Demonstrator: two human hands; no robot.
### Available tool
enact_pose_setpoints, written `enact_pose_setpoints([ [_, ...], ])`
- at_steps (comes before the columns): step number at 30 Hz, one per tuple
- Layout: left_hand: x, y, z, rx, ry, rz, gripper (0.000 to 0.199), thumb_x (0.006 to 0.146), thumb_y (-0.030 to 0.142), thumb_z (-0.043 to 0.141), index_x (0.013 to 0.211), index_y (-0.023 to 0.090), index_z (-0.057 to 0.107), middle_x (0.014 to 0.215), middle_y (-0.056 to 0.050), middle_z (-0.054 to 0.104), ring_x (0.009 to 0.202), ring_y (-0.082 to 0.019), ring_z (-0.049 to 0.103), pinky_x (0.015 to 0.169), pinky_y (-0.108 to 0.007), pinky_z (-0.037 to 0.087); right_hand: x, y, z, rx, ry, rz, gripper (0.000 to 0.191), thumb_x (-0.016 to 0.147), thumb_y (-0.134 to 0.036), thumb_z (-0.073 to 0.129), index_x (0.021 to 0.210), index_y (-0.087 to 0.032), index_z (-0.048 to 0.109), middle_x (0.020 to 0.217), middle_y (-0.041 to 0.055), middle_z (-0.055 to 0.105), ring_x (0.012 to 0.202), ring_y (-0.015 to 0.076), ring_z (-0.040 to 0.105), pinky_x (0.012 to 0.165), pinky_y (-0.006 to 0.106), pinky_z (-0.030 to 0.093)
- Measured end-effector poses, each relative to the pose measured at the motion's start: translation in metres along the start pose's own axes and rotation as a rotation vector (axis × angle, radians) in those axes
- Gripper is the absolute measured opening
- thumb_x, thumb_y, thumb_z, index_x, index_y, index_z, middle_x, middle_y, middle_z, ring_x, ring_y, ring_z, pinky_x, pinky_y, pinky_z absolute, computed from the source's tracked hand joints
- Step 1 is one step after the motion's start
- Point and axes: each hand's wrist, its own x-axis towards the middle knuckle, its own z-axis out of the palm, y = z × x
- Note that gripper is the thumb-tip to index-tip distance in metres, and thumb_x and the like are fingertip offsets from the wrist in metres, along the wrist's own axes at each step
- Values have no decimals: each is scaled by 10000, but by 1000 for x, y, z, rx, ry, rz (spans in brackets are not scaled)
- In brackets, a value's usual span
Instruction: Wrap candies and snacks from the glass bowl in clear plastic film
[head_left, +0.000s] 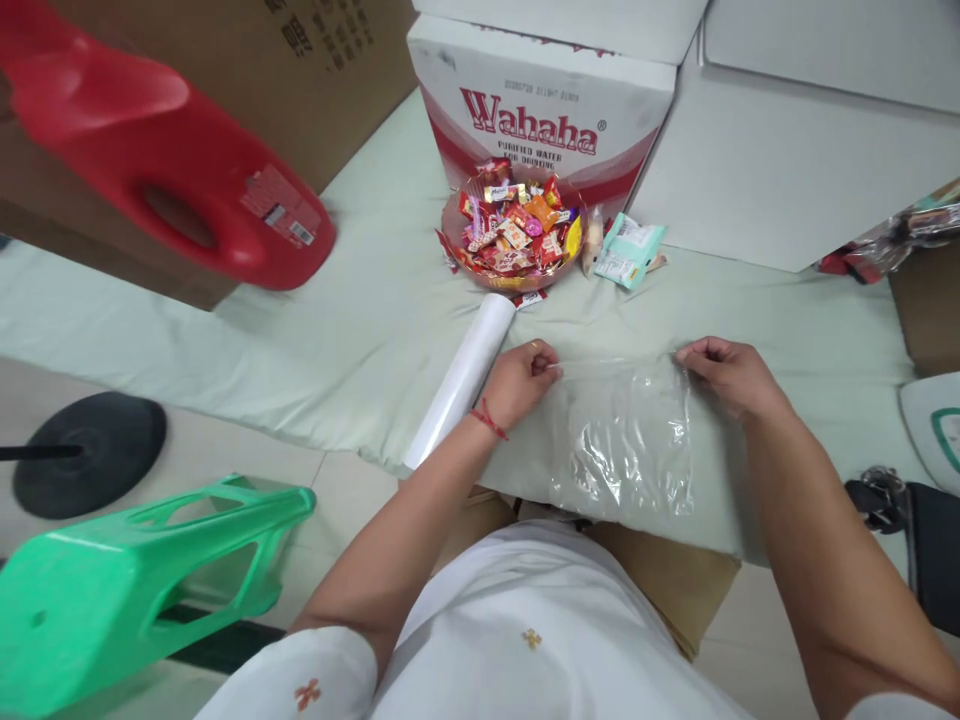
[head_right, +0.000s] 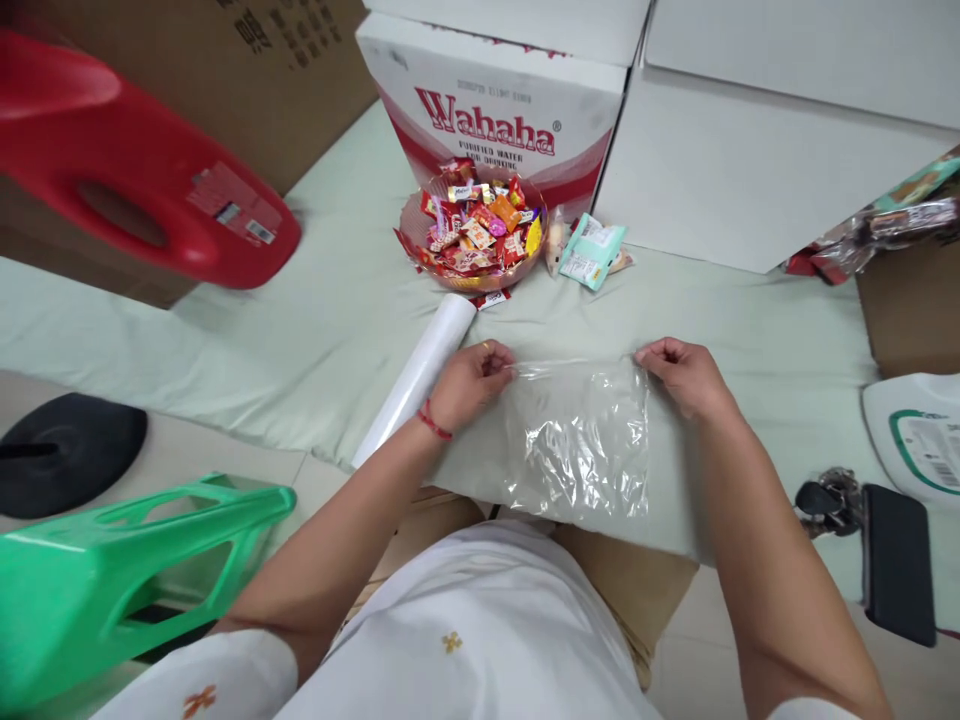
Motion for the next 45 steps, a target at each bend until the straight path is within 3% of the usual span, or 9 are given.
enact_pose_setpoints([
  [7,27,-7,-10,209,162,54,175,731,187,753,867,176,643,815,12,614,701,-133,569,679,-257,453,46,-10,14,70,159,-54,214,692,-302,839,726,-181,666,635,-26,550,535,82,415,459,220,352],
  [11,25,-5,-10,272,222,33,138,869,310,673,864,175,647,822,-17,646,712,-153,587,678,-273,443,50,-19,7,64,118,-30,139,781,-224,777,868,-163,688,758,-3,619,546,81,528,557,253,468],
  [17,35,13,4,487,261,-145,346,953,469,583,751,196,648,767,-64,682,763,-229,634,688,-325,422,-35,-26,6,-393,511,-466,231,934,-337,645,1085,-169,697,1134,143,668,847,192,651,777,376,525],
  [21,42,21,12,500,217,-218,267,896,421,661,742,203,652,841,-76,701,843,-250,663,763,-336,475,-111,-7,54,-455,50,-873,158,990,-225,566,1068,-234,704,1026,58,727,947,216,646,848,381,556],
  [23,41,21,14,483,212,-157,203,867,323,686,720,198,622,895,-78,695,881,-237,668,824,-333,495,-129,11,77,-512,26,-936,251,994,-193,562,1215,-218,678,1202,93,718,1143,266,613,980,455,547],
  [27,34,21,17,158,200,-133,108,926,200,576,825,201,541,879,-22,656,765,-150,681,762,-270,530,-126,45,96,-617,66,-880,455,1010,-269,572,1452,-159,556,1514,177,548,1466,339,418,1164,571,435],
  [31,30,20,19,-166,160,-253,72,1003,192,444,947,233,462,811,39,627,521,-88,617,588,-216,497,-117,60,96,-646,89,-846,491,1031,-318,545,1504,-187,515,1552,165,523,1485,324,421,1186,585,412],
  [41,51,3,-1,246,278,-24,146,913,198,615,785,213,546,637,26,591,622,-159,576,648,-262,411,-120,62,97,-644,83,-788,478,1052,-340,488,1518,-236,512,1569,114,521,1466,316,464,1197,596,400],
  [45,28,6,-6,264,324,-39,212,977,309,524,790,211,547,607,28,566,609,-157,540,610,-263,384,-119,64,98,-620,94,-778,462,1048,-336,490,1494,-228,541,1552,115,540,1453,319,480,1200,595,400],
])
